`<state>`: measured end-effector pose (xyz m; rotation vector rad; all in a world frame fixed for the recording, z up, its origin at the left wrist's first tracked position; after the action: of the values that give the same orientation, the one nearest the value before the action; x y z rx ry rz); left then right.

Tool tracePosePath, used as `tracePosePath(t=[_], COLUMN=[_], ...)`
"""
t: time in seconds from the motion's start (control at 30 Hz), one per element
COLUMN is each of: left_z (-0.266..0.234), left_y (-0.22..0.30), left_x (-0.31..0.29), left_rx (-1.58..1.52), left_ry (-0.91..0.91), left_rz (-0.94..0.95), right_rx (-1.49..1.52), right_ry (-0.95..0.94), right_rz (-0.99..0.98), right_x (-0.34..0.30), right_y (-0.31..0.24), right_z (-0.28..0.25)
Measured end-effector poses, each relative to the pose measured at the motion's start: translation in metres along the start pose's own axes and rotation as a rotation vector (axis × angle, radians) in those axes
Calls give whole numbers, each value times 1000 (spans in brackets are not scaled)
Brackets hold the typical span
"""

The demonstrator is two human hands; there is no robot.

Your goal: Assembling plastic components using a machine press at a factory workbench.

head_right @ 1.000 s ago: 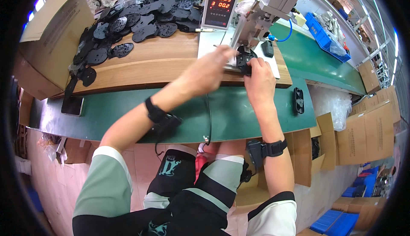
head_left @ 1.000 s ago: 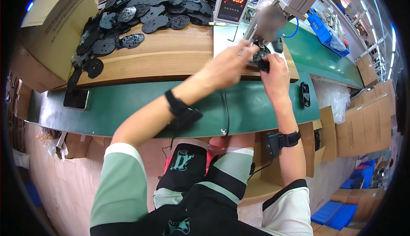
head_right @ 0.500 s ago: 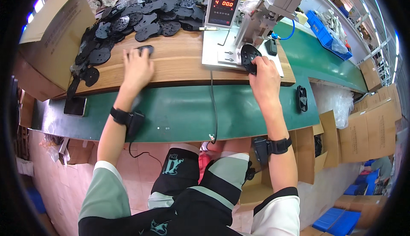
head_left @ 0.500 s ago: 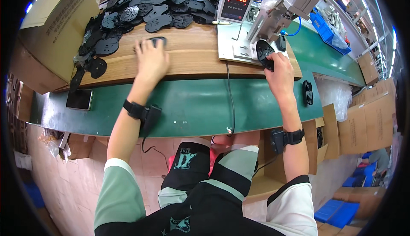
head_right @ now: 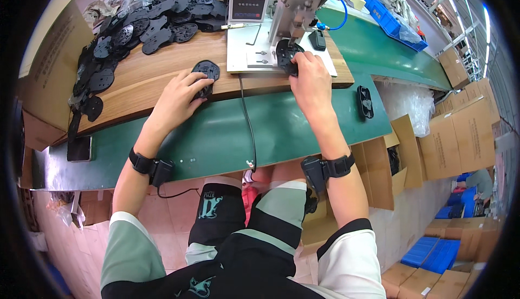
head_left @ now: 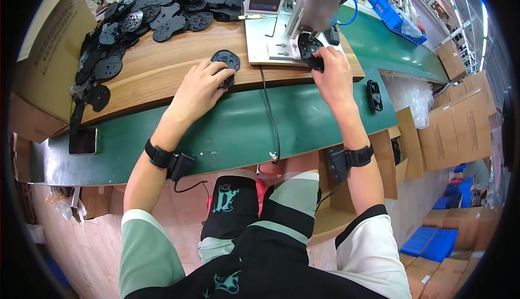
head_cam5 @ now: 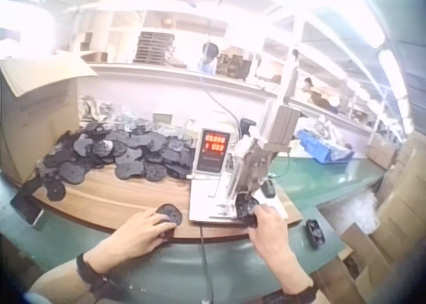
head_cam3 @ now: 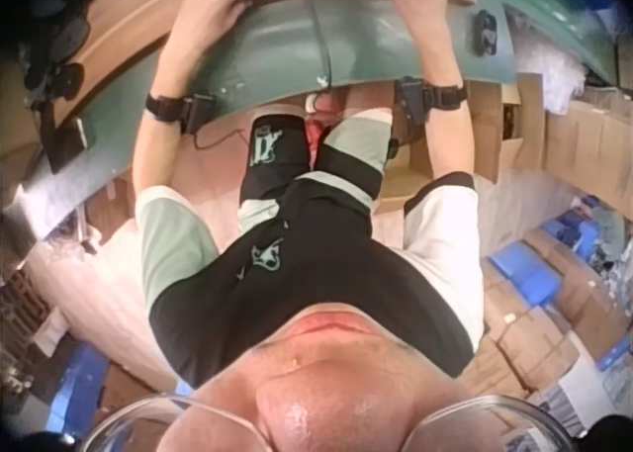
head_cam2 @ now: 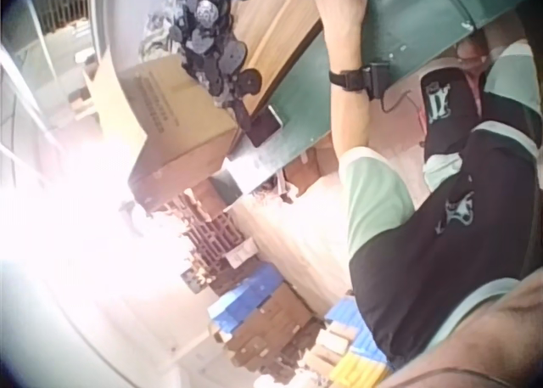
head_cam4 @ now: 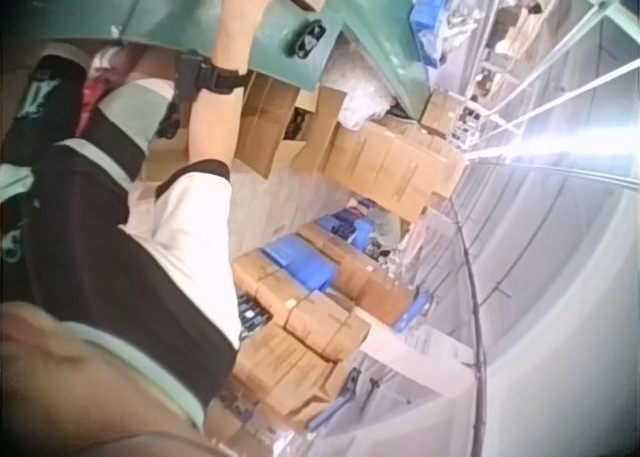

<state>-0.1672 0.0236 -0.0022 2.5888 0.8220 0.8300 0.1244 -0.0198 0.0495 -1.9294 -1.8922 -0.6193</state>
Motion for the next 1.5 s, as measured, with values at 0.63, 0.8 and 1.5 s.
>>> tracePosePath(t=[0.63,0.8,1.5], left_z=[33,66,100], left_y=[92,110,117], left_x=[72,115,136], left_rx=[-133,259,400], left_ry=[122,104,22], left_rz=[189,332,251], right_rx=[600,639,467], right_ry=[277,468,-622], right_rz=[370,423,1315], right_x=[-39,-187,-610], right_y=[50,39,86], right_z=[-44,-59,227])
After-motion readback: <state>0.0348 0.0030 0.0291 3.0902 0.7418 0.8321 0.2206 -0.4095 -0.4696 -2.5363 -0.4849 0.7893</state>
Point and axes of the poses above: each hand's wrist, its own x-axis towards the middle knuckle, its own z-axis out of the palm, y = z × x, the point moved 5 cm from there along x, towards the middle knuckle, and after that the axes turned 15 degrees about -x, right-handed, at the moved point
